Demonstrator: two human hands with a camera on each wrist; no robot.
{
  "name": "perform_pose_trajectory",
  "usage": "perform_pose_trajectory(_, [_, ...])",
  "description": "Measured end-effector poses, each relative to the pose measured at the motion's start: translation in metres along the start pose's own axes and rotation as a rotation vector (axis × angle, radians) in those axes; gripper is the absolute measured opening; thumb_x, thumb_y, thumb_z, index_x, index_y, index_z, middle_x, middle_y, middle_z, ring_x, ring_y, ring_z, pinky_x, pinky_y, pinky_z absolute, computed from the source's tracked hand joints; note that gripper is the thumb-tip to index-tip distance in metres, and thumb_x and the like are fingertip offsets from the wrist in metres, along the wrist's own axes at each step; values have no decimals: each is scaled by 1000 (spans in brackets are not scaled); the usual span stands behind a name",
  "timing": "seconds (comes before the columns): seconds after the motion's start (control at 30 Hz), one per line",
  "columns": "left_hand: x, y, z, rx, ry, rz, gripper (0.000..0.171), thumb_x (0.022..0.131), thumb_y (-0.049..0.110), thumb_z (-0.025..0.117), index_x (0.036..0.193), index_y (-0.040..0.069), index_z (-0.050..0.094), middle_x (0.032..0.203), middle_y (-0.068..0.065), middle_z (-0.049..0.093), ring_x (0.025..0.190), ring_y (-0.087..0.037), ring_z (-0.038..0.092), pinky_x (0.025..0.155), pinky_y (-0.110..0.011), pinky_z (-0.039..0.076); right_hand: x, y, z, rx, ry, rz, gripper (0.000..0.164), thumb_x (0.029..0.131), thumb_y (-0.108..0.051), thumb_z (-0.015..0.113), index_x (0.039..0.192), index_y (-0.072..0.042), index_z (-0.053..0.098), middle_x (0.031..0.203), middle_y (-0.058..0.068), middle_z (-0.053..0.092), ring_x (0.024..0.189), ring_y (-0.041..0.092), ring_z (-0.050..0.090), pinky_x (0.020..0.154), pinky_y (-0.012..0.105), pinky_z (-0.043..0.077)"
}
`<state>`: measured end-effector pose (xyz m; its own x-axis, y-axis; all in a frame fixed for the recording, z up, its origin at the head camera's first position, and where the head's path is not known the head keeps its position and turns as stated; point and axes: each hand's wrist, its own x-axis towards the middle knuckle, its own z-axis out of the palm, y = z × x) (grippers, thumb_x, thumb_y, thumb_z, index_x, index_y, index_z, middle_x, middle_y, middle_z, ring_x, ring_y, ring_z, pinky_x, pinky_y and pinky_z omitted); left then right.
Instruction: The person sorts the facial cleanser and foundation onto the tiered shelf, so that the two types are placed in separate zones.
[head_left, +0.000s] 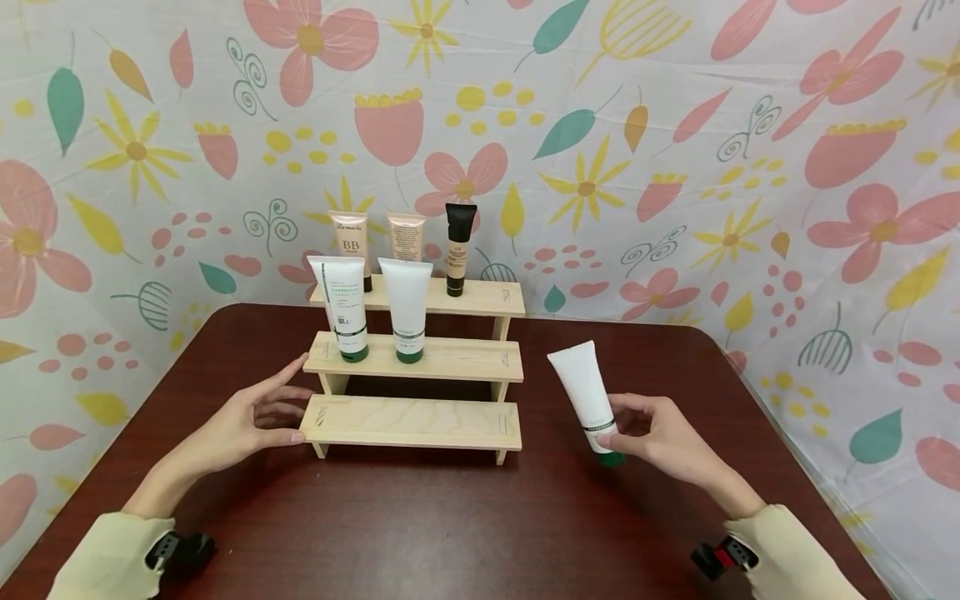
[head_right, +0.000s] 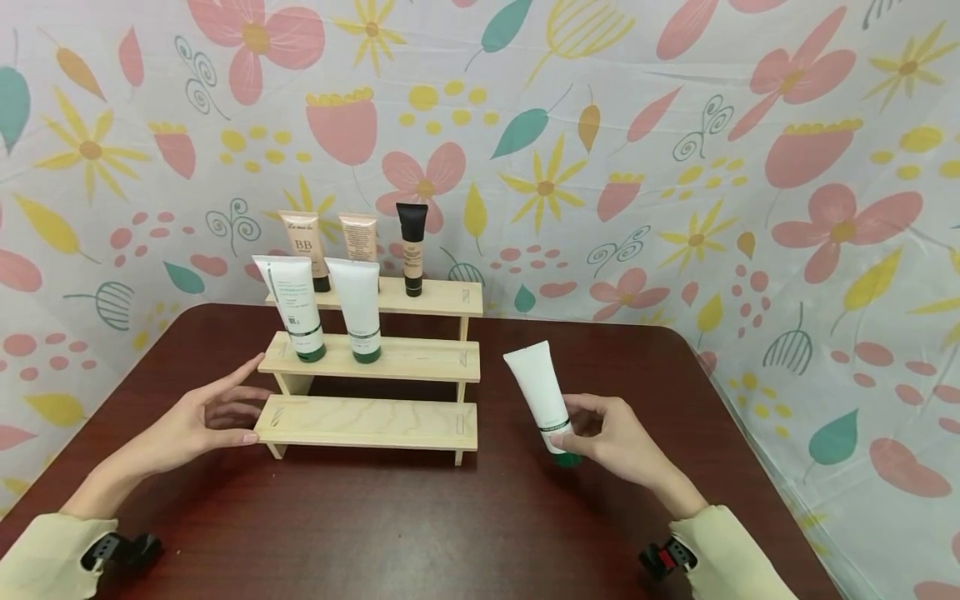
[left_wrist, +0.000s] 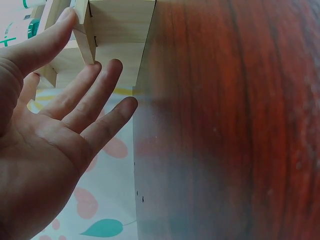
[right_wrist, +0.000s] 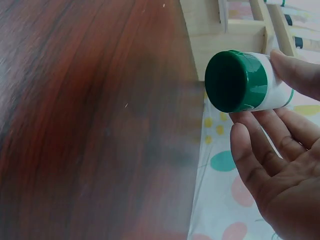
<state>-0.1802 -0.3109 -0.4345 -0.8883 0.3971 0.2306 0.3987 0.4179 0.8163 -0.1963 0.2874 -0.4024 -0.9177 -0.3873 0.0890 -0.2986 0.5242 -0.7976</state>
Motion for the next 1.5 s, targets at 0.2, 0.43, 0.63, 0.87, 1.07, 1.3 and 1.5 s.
perform_pose_trajectory(0.2, [1,2,0,8,-4,-19,103,88,8,87,170,16,24,132,-24,65,108,-25,71,90,-33,57,3,-13,4,16,23,-28,48,91,-14,85,135,-3,69,99,7,75,84,25,70,69,34,58])
perform_pose_trajectory(0.43, [0,2,0,5,-6,-33,104,88,8,87,170,17,24,132,-24,65,108,-28,71,90,-33,57,9,-24,10,29,69,-78,47,90,-11,85,134,-4,70,99,5,77,86,24,73,72,33,59])
perform_pose_trajectory(0.63, [0,2,0,7,-7,-36,104,88,8,87,170,18,23,133,-24,64,109,-29,70,90,-33,57,15,-38,16,27,132,-128,46,88,-11,87,132,-7,72,104,4,76,88,22,72,73,33,58])
perform_pose_trajectory(0.87, [0,2,0,2,-4,-28,104,88,7,87,170,17,23,133,-24,65,109,-27,71,90,-34,58,30,-57,22,48,187,-185,46,88,-11,87,132,-11,73,105,3,76,90,21,73,75,31,57])
perform_pose_trajectory(1.07, [0,2,0,-8,-5,-34,104,89,8,86,170,19,22,134,-24,64,110,-27,70,91,-34,57,47,-72,30,103,215,-203,48,87,-11,88,132,-11,73,105,5,77,93,22,74,77,33,59])
perform_pose_trajectory(1.3, [0,1,0,-3,-3,-30,104,89,7,86,170,19,22,133,-24,64,110,-27,71,91,-33,57,68,-85,45,152,228,-255,49,85,-8,90,131,-9,73,105,6,77,89,24,75,78,34,60])
perform_pose_trajectory(1.5, [0,1,0,4,-2,-33,104,89,8,86,170,19,23,133,-23,65,109,-27,70,92,-32,57,84,-92,60,157,268,-263,50,83,-7,91,129,-5,73,105,8,76,90,23,74,80,38,60])
